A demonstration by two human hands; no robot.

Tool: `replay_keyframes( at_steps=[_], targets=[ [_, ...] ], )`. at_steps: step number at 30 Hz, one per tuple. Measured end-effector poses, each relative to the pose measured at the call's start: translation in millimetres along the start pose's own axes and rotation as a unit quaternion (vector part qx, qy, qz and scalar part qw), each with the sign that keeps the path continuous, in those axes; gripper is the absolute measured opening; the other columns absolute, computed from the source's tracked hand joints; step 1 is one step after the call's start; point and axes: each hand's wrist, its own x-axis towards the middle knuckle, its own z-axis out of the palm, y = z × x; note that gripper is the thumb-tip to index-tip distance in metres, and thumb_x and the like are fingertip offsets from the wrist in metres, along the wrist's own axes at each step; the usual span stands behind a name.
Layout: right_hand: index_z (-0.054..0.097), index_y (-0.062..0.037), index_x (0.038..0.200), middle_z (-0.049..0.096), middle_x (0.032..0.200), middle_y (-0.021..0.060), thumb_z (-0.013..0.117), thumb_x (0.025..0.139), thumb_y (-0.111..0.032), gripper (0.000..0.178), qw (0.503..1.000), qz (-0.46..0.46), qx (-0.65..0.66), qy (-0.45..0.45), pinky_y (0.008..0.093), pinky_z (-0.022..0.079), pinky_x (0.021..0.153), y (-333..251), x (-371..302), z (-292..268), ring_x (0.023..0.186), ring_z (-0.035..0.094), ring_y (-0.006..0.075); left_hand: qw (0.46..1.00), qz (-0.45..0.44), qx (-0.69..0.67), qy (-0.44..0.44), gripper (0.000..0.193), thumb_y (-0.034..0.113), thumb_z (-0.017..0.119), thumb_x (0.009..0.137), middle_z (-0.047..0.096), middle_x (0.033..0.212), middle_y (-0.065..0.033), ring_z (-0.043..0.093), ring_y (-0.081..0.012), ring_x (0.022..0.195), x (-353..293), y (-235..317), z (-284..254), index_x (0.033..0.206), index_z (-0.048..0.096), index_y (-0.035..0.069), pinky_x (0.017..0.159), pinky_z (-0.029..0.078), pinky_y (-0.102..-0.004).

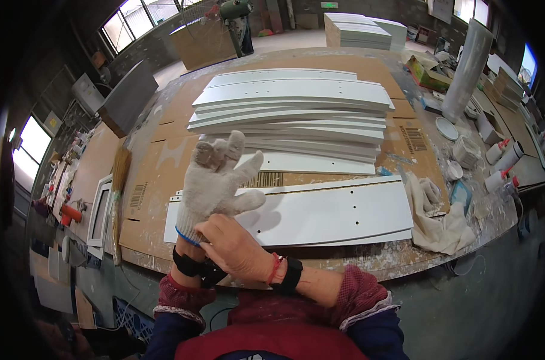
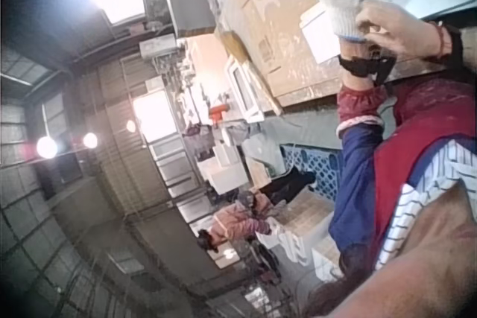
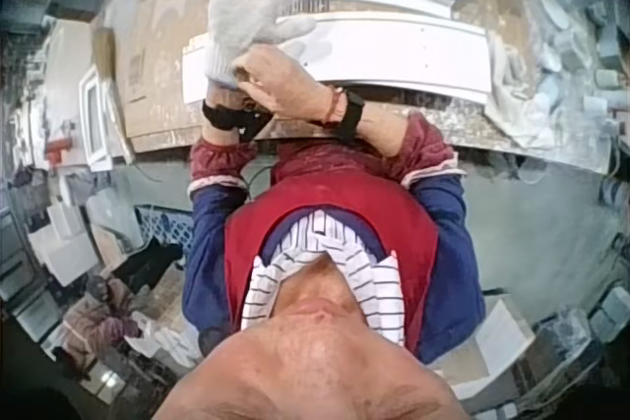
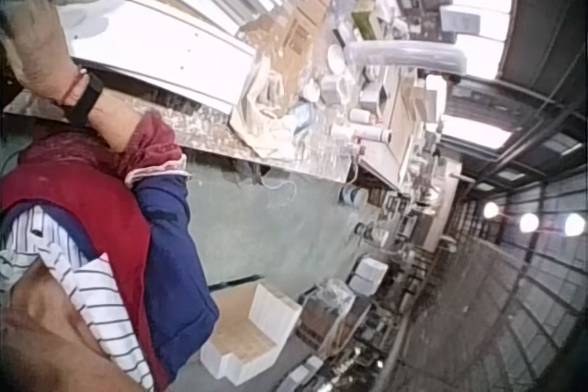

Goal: The person puts on white gloves and proceeds to wipe the surfaces of multiple white rectangular panels using a cloth. They handle the panels one by one, wiping both sides and stacking them on a workbench in a workshop environment.

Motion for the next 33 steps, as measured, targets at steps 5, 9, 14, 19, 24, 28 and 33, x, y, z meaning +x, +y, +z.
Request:
replay_keyframes(
  at_steps=[5,9,14,19,24,28,33],
  targets=[
    [0.053,-0.0018,0.100,0.053,0.086,0.0119,0.064,0.082,-0.006,0.022,0.998,0.047,-0.038,0.013,0.0333,0.047,0.068,12.1,-10.2,-4.5,0.078,0.057,0.0261,0.999,-0.036,-0.003,0.003,0.063,0.061,0.052,0.081,0.032,0.150,-0.0170,0.029,-0.0308,0.137,-2.8,-3.5,2.7,0.131,0.055,0.024,0.116,0.006,-0.0437],
    [0.050,-0.0009,0.098,0.054,0.090,0.0118,0.068,0.084,-0.014,0.026,0.962,0.256,0.074,0.058,0.0316,0.049,0.064,10.8,-6.7,-21.1,0.083,0.058,0.0212,0.997,-0.053,-0.051,0.031,0.054,0.046,0.056,0.084,0.036,0.145,-0.0168,0.036,-0.0295,0.131,-12.3,2.5,10.7,0.130,0.055,0.018,0.112,0.015,-0.0429],
    [0.054,-0.0009,0.112,0.061,0.092,0.0037,0.065,0.088,-0.010,0.028,0.835,0.360,0.388,0.153,0.0248,0.051,0.065,11.6,4.1,-29.9,0.080,0.060,0.0116,0.823,-0.200,-0.526,0.075,0.045,0.028,0.058,0.085,0.045,0.136,-0.0138,0.046,-0.0247,0.119,-32.4,23.0,15.9,0.127,0.055,0.011,0.102,0.028,-0.0383],
    [0.055,-0.0015,0.111,0.061,0.091,0.0034,0.062,0.088,-0.004,0.024,0.883,0.311,0.304,0.179,0.0221,0.049,0.061,31.1,-4.7,-53.3,0.073,0.057,0.0093,0.698,-0.167,-0.696,0.008,0.038,0.010,0.059,0.086,0.055,0.127,-0.0109,0.055,-0.0200,0.108,-17.1,35.6,-1.1,0.123,0.056,0.004,0.093,0.042,-0.0336],
    [0.055,-0.0016,0.102,0.060,0.084,0.0020,0.058,0.089,-0.005,0.014,0.868,0.286,0.276,0.298,0.0199,0.042,0.049,29.3,5.2,-100.8,0.060,0.052,0.0052,0.746,-0.185,-0.627,-0.127,0.037,0.002,0.063,0.085,0.066,0.106,-0.0118,0.063,-0.0216,0.095,-72.7,29.5,17.2,0.121,0.054,-0.003,0.085,0.050,-0.0314],
    [0.054,-0.0009,0.105,0.059,0.081,0.0020,0.059,0.089,-0.007,0.018,0.890,0.300,0.236,0.249,0.0196,0.042,0.046,20.3,6.0,-134.7,0.056,0.051,0.0045,0.916,-0.095,-0.376,0.106,0.058,0.000,0.072,0.073,0.060,0.114,-0.0157,0.059,-0.0299,0.104,-45.9,47.9,-4.5,0.127,0.051,0.001,0.092,0.047,-0.0365],
    [0.053,0.0012,0.105,0.058,0.076,0.0024,0.061,0.089,-0.011,0.021,0.888,0.325,0.261,0.194,0.0209,0.043,0.044,15.3,12.3,-121.2,0.054,0.052,0.0057,0.944,-0.015,-0.304,0.128,0.064,-0.004,0.073,0.061,0.057,0.115,-0.0173,0.059,-0.0340,0.101,-11.7,66.2,6.4,0.120,0.051,0.003,0.082,0.050,-0.0371]
  ],
)
